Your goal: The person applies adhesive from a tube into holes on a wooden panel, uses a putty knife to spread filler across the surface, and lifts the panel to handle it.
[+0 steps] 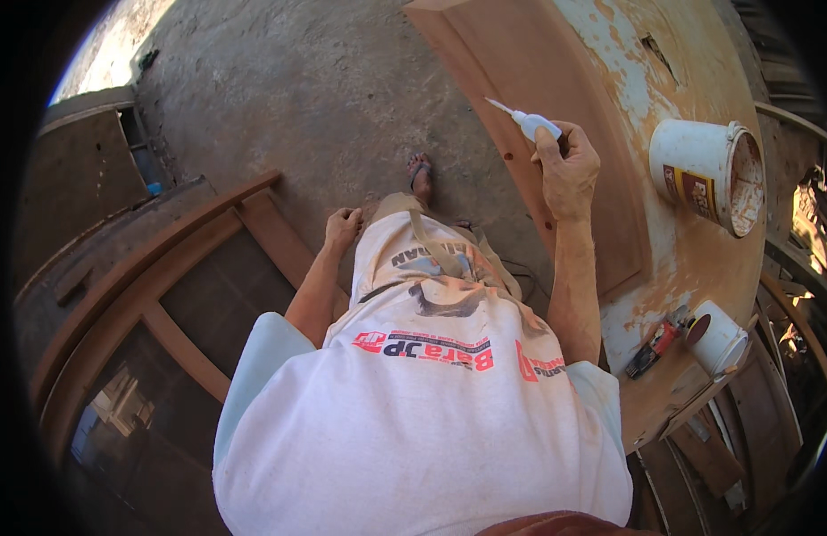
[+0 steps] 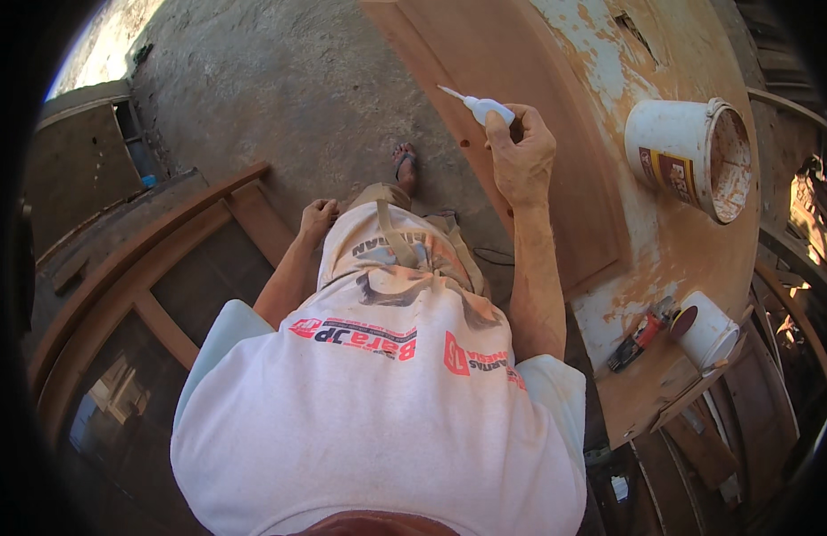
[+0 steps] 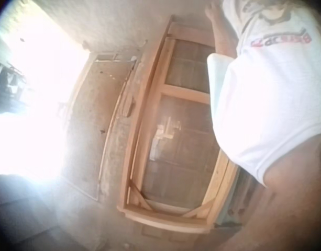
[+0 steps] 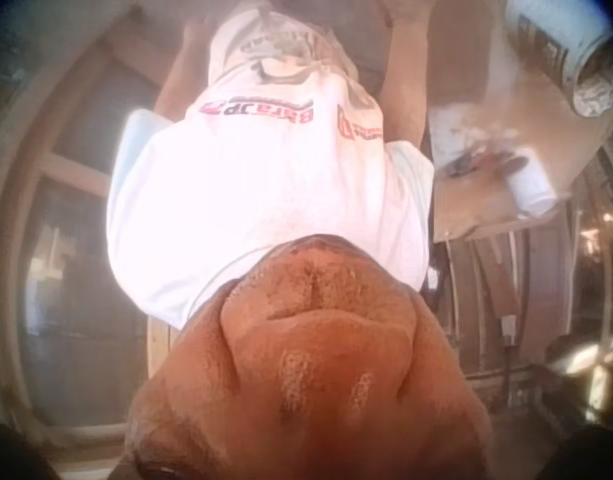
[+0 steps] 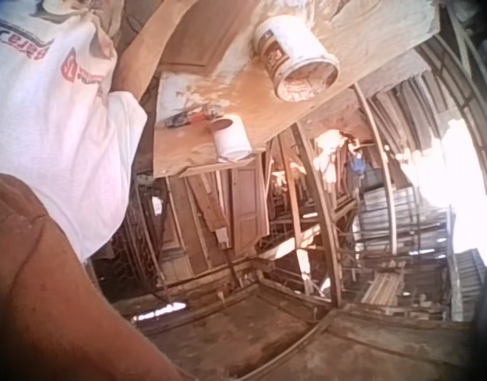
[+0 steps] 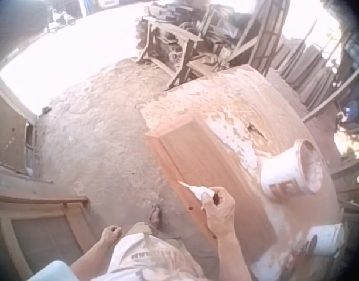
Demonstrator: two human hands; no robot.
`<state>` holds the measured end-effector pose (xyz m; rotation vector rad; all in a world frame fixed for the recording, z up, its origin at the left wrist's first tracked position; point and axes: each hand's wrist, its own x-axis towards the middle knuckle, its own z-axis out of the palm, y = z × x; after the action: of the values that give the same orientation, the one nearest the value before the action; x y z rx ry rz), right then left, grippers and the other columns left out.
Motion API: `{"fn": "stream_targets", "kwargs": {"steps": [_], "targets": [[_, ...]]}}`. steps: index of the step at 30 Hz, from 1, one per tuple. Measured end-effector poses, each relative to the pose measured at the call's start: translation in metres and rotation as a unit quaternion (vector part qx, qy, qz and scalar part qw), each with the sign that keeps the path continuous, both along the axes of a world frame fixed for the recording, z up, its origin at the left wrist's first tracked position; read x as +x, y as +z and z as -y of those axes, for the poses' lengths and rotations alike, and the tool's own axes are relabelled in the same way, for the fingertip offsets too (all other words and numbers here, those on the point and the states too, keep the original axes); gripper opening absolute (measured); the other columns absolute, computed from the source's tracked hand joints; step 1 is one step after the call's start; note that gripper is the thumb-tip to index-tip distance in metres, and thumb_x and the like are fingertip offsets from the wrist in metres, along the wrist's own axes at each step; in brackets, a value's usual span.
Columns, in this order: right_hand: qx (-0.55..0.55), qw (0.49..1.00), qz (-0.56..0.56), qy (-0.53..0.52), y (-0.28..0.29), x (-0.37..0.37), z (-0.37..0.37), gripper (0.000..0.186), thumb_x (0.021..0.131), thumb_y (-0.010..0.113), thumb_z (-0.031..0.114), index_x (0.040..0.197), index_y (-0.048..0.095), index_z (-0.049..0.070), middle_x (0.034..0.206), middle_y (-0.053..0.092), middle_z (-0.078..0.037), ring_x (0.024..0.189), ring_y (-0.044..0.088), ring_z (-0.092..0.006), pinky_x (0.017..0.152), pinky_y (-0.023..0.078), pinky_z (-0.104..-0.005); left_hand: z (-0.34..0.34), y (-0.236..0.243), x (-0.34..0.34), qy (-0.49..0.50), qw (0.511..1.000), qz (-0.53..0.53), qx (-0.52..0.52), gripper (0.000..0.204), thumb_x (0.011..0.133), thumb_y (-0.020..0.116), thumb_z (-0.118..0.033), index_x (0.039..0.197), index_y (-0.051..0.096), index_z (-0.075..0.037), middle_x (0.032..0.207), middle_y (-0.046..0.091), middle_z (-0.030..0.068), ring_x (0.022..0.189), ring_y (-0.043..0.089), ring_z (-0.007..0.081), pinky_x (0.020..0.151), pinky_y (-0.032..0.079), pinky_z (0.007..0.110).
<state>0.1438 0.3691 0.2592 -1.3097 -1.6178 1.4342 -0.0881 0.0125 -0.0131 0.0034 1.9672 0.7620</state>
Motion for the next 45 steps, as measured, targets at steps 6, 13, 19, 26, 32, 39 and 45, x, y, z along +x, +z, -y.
{"fn": "stream_targets", "kwargs": {"steps": [6, 13, 19, 26, 32, 39, 45], "targets": [[-0.01, 1.0, 0.007, -0.001, -0.004, 0.002, -0.002, 0.022, 0.095, 0.071, 0.017, 0.104, 0.067, -0.003, 0.079, 0.066, 0.0, 0.068, 0.058, -0.0046, 0.061, 0.047, -0.0226, -0.006, 0.001, 0.001, -0.012, 1.0, -0.002, 0.006, 0.037, 0.099, 0.066, -0.033, 0.109, 0.071, 0.002, 0.09, 0.074, 0.0084, 0.077, 0.067, 0.0147, 0.07, 0.055, 0.03], [-0.01, 1.0, 0.002, -0.002, -0.005, 0.001, -0.003, 0.022, 0.095, 0.071, 0.018, 0.103, 0.066, -0.003, 0.08, 0.066, -0.001, 0.069, 0.059, -0.0056, 0.062, 0.047, -0.023, -0.006, -0.004, 0.001, -0.004, 1.0, 0.003, 0.004, 0.035, 0.099, 0.066, -0.031, 0.11, 0.071, 0.002, 0.091, 0.074, 0.0088, 0.079, 0.068, 0.0153, 0.071, 0.055, 0.031], [-0.022, 0.999, 0.028, 0.005, 0.003, 0.002, -0.003, 0.023, 0.096, 0.071, 0.016, 0.106, 0.066, -0.003, 0.083, 0.065, -0.001, 0.07, 0.058, -0.0053, 0.063, 0.047, -0.0208, -0.006, -0.001, 0.006, 0.003, 1.0, 0.002, 0.001, 0.036, 0.099, 0.066, -0.032, 0.11, 0.07, 0.002, 0.091, 0.073, 0.0088, 0.078, 0.067, 0.0153, 0.071, 0.055, 0.031], [-0.021, 0.999, 0.037, 0.004, 0.005, 0.0, -0.002, 0.021, 0.096, 0.069, 0.016, 0.104, 0.066, -0.003, 0.08, 0.065, -0.001, 0.069, 0.058, -0.0059, 0.063, 0.047, -0.0235, -0.011, 0.0, 0.006, -0.006, 1.0, -0.003, 0.0, 0.037, 0.099, 0.066, -0.032, 0.11, 0.07, 0.003, 0.09, 0.073, 0.0093, 0.077, 0.067, 0.0154, 0.071, 0.055, 0.032], [-0.055, 0.998, -0.007, -0.023, 0.005, -0.001, -0.003, 0.02, 0.096, 0.068, 0.014, 0.105, 0.066, -0.003, 0.082, 0.065, -0.002, 0.069, 0.059, -0.006, 0.063, 0.048, -0.0224, -0.015, -0.007, 0.003, -0.011, 1.0, 0.007, -0.001, 0.037, 0.098, 0.066, -0.031, 0.108, 0.071, 0.003, 0.092, 0.075, 0.0111, 0.08, 0.069, 0.0164, 0.074, 0.055, 0.032], [-0.083, 0.995, -0.024, -0.052, 0.007, -0.004, -0.004, 0.017, 0.096, 0.067, 0.009, 0.107, 0.065, -0.004, 0.086, 0.067, -0.005, 0.07, 0.06, -0.0069, 0.064, 0.05, -0.0226, -0.011, -0.011, 0.004, -0.054, 0.998, 0.013, -0.042, 0.036, 0.098, 0.065, -0.03, 0.108, 0.072, 0.003, 0.093, 0.075, 0.012, 0.082, 0.07, 0.0188, 0.077, 0.055, 0.035], [-0.106, 0.992, -0.031, -0.068, 0.008, -0.006, -0.008, 0.017, 0.097, 0.066, 0.007, 0.109, 0.064, -0.005, 0.092, 0.068, -0.008, 0.069, 0.061, -0.008, 0.065, 0.053, -0.0237, -0.011, -0.01, -0.002, -0.04, 0.998, 0.017, -0.036, 0.037, 0.098, 0.065, -0.03, 0.107, 0.071, 0.005, 0.093, 0.075, 0.0122, 0.082, 0.069, 0.0184, 0.077, 0.054, 0.034]]}}
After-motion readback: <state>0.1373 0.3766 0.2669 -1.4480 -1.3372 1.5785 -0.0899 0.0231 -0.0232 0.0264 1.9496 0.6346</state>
